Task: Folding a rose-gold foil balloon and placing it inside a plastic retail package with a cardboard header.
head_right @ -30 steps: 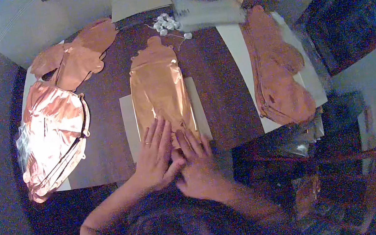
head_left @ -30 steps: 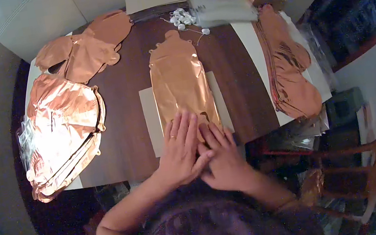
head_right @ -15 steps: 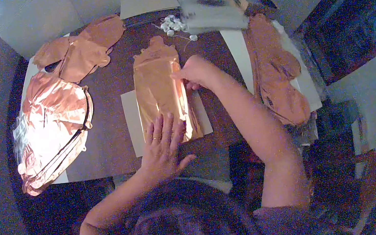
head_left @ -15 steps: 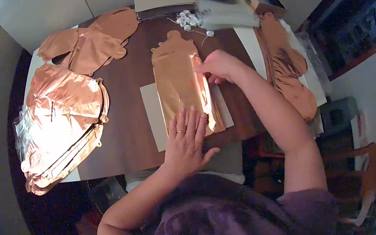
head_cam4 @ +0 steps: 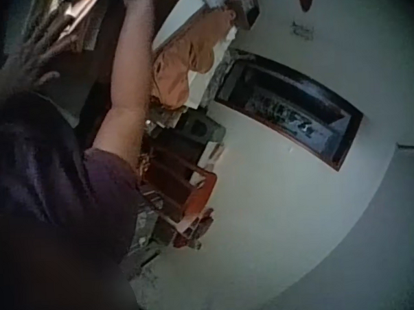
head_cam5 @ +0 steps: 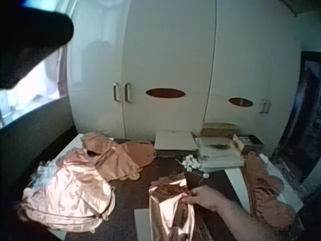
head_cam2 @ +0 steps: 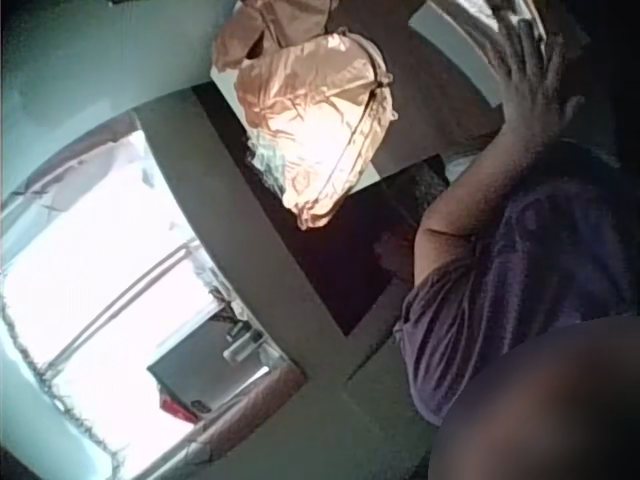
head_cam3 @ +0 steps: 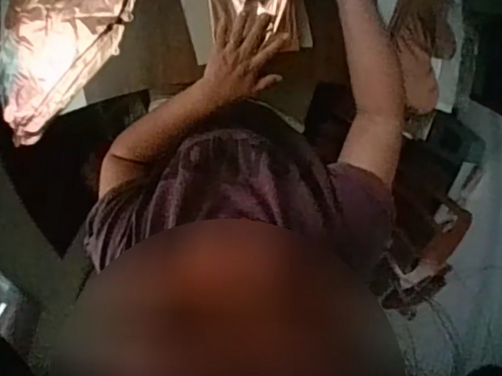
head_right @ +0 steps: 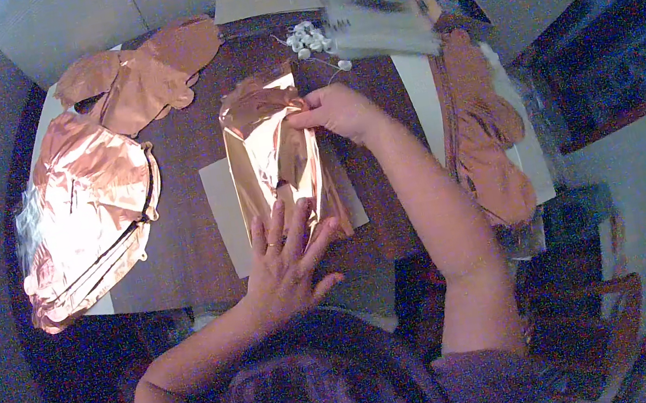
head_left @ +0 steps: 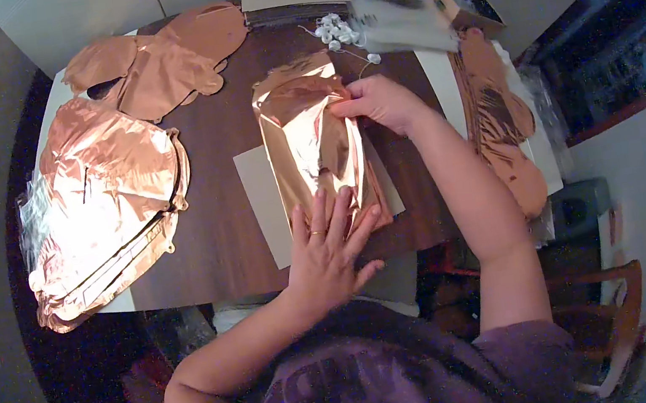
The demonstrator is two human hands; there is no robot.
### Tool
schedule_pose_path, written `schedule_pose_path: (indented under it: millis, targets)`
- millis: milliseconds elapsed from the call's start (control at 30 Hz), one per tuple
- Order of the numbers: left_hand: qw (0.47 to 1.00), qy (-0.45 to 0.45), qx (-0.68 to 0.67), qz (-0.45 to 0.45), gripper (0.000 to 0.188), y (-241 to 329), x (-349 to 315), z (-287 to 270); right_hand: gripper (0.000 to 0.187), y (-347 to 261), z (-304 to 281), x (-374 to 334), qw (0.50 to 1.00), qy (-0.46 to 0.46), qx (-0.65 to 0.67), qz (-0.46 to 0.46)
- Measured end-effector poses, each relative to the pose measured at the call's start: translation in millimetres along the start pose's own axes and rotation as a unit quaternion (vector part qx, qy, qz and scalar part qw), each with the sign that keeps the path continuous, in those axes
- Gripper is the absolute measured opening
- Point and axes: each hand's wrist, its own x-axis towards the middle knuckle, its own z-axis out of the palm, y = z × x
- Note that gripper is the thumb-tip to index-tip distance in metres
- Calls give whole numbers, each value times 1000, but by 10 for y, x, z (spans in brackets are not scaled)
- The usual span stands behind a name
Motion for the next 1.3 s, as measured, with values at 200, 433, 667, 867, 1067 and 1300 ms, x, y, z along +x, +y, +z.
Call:
schedule_pose_path:
  millis: [200,433,667,867,1067,1300]
  targets:
    - [1000,18,9,-15,85,26,22,-2,46,165,224,-148,859,242,-412,-187]
    - [999,-5,-2,-37,87,46,12,-9,43,312,363,-1129,841,207,-420,-271]
    - [999,-23,-9,-27,86,57,-6,-114,47,581,677,-1763,828,207,-489,-180]
    - [998,-57,-6,24,84,-27,-45,-137,46,311,639,-1743,851,210,-411,-251]
    - [997,-69,13,12,80,-14,-9,-127,63,543,314,-1059,836,88,-513,-173]
    - [998,-46,26,37,80,-8,-7,-107,58,557,-157,-557,810,188,-539,-134]
